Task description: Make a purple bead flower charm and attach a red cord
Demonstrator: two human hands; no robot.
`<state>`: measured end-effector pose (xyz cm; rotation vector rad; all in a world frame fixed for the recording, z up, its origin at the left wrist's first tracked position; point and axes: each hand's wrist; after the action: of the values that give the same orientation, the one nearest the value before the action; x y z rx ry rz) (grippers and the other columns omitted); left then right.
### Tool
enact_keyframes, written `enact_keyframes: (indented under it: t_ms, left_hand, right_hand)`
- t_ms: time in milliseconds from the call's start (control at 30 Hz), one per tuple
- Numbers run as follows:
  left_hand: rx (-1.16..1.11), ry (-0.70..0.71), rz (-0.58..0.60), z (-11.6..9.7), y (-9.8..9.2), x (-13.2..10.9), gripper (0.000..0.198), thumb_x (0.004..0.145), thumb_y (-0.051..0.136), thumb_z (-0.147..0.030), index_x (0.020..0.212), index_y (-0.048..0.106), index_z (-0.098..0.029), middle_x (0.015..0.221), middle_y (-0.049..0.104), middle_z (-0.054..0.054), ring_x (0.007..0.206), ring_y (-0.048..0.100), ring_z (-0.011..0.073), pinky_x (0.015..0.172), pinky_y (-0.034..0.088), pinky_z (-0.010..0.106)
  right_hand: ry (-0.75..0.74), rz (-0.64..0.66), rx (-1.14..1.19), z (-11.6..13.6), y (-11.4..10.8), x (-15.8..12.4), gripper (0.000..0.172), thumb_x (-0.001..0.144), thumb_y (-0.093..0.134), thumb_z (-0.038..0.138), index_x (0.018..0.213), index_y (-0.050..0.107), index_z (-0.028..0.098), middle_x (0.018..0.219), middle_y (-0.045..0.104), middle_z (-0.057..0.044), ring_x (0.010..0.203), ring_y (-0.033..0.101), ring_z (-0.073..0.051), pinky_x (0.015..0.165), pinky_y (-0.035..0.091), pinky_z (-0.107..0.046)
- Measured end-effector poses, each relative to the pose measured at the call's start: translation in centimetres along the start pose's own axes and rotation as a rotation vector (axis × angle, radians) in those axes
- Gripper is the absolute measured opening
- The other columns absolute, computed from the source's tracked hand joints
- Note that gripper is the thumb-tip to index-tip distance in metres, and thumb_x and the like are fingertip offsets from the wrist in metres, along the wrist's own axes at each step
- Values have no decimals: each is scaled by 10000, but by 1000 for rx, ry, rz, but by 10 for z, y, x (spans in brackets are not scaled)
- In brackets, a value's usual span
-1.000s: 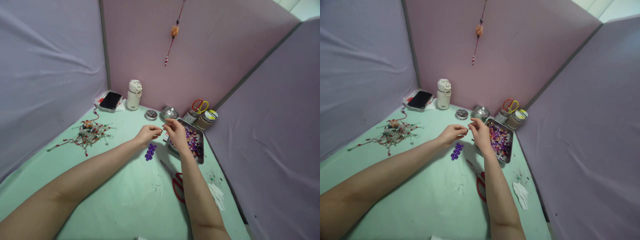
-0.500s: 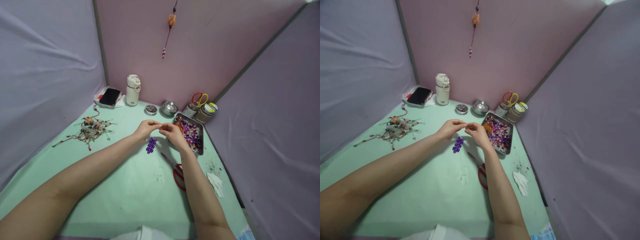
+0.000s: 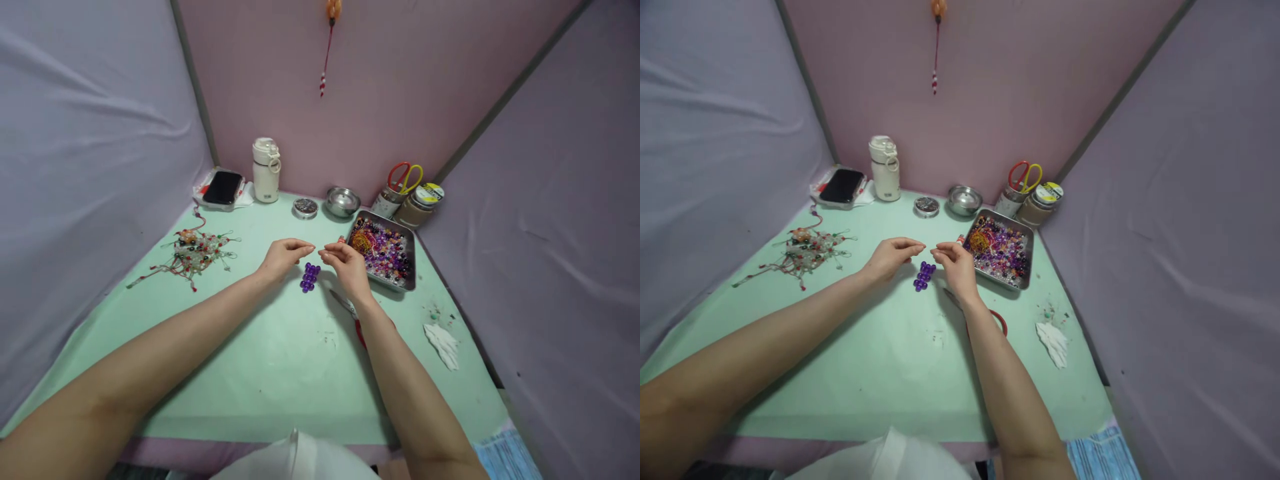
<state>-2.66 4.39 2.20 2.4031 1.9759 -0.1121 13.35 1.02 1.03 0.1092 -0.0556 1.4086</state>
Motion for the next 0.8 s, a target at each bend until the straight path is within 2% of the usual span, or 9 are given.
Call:
enact_keyframes:
  t_ms: [100, 167, 333, 500, 633, 800]
  left_hand:
    - [12, 18, -10, 2, -2, -4, 382, 601, 765, -488, 818, 752, -174, 835, 721, 68, 765, 577, 167, 664, 426, 289]
    - [22, 35, -11, 3, -3, -7, 354, 621, 755, -468, 809, 748, -169, 779, 705, 53, 709, 560, 149, 639, 422, 280]
    - [39, 48, 35, 6, -6, -18, 241, 663, 730, -359, 793, 732, -156, 686, 663, 24, 631, 538, 124, 623, 444, 275]
    - [87, 58, 75, 15, -14, -21, 241, 710, 693, -319, 897, 734, -173, 788, 695, 36, 694, 591, 139, 690, 490, 299]
    - [219, 183, 134, 24, -20, -20, 141, 758, 662, -289, 815, 740, -187, 852, 704, 49, 804, 620, 161, 771, 492, 312]
    - [305, 289, 171, 30, -25, -20, 104, 786, 649, -255, 787, 738, -202, 830, 698, 43, 798, 626, 160, 766, 497, 312]
  right_hand:
    - [-11, 38, 15, 1, -1, -7, 246, 680, 716, 271, 897, 632, 192, 902, 738, -57, 897, 682, -194, 878, 519, -373]
    - [-40, 52, -4, 2, -1, -12, 211, 709, 694, 273, 899, 645, 196, 918, 740, -55, 903, 686, -193, 893, 520, -377]
    - [-89, 38, -128, -1, -3, -22, 128, 776, 617, 269, 848, 686, 188, 876, 737, -53, 805, 688, -183, 795, 547, -352]
    - [-79, 67, -231, -4, -7, -29, 164, 819, 577, 249, 966, 630, 200, 846, 736, -38, 782, 691, -176, 762, 533, -333]
    - [-114, 99, -391, -4, -13, -34, 79, 838, 550, 218, 860, 624, 204, 822, 714, -23, 765, 676, -168, 751, 511, -316]
    - [-257, 126, -586, -6, -18, -38, 116, 865, 523, 176, 843, 632, 208, 874, 678, -32, 800, 622, -166, 733, 479, -296]
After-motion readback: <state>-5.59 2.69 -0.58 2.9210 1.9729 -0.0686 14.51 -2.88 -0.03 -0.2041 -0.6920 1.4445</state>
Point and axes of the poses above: each hand's wrist, its own x-axis towards the middle knuckle, its own y-axis out of the palm, z = x × y
